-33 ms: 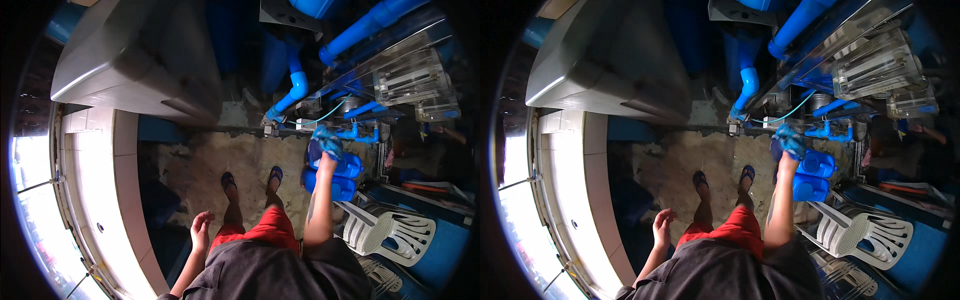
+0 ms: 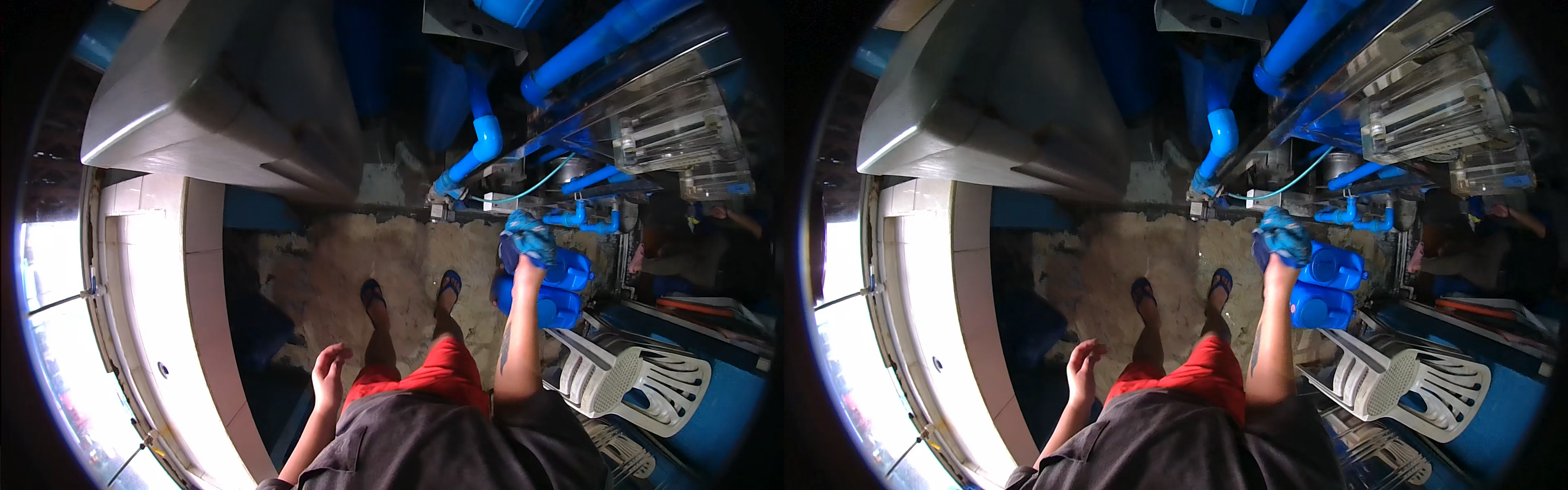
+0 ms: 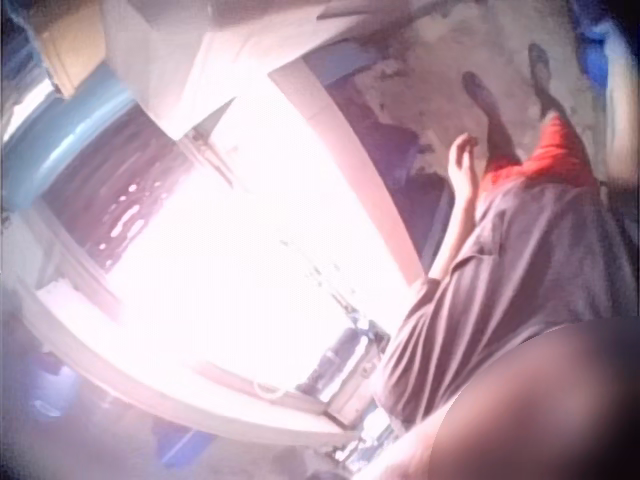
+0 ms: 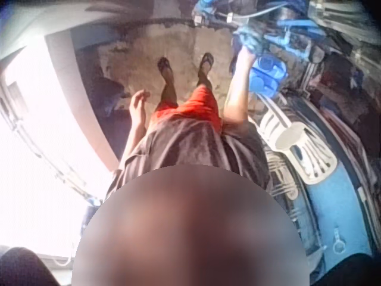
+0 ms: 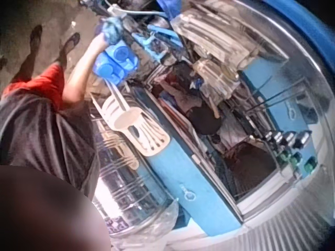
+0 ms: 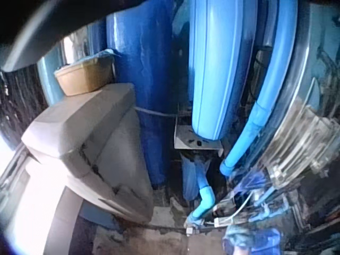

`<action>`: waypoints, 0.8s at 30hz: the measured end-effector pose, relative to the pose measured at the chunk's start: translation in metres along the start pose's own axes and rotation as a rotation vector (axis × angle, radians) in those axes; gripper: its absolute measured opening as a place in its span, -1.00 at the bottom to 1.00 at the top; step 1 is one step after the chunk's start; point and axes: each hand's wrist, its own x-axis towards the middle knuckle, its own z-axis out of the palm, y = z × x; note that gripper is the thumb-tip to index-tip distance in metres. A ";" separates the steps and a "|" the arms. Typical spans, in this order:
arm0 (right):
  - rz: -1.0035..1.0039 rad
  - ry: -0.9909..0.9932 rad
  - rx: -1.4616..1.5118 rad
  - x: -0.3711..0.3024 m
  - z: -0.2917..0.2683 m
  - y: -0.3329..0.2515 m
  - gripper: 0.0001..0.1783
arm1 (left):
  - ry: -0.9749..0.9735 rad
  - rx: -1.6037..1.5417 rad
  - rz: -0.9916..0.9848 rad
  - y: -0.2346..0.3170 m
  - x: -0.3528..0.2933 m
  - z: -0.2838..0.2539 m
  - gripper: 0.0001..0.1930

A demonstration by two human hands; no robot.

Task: The person wipes the exterior of a water purification system using a blue cloth. They clean the control panel, cylindrical tanks, and connected pipes, moving around the unit to reach different sections.

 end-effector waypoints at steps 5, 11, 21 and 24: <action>-0.089 0.066 -0.372 0.011 -0.010 0.007 -0.74 | -0.048 -0.033 -0.033 -0.004 -0.001 0.034 -0.76; 0.352 -0.147 0.086 0.133 -0.029 0.050 -0.67 | -0.040 -0.173 0.038 -0.012 0.004 0.058 -0.75; 0.563 -1.242 -0.326 0.237 0.054 0.159 -0.62 | 0.289 -0.183 -0.061 -0.067 -0.026 0.078 -0.76; 0.244 -1.634 -0.670 0.225 0.092 0.167 -0.64 | 0.353 -0.226 -0.060 -0.083 -0.036 0.097 -0.76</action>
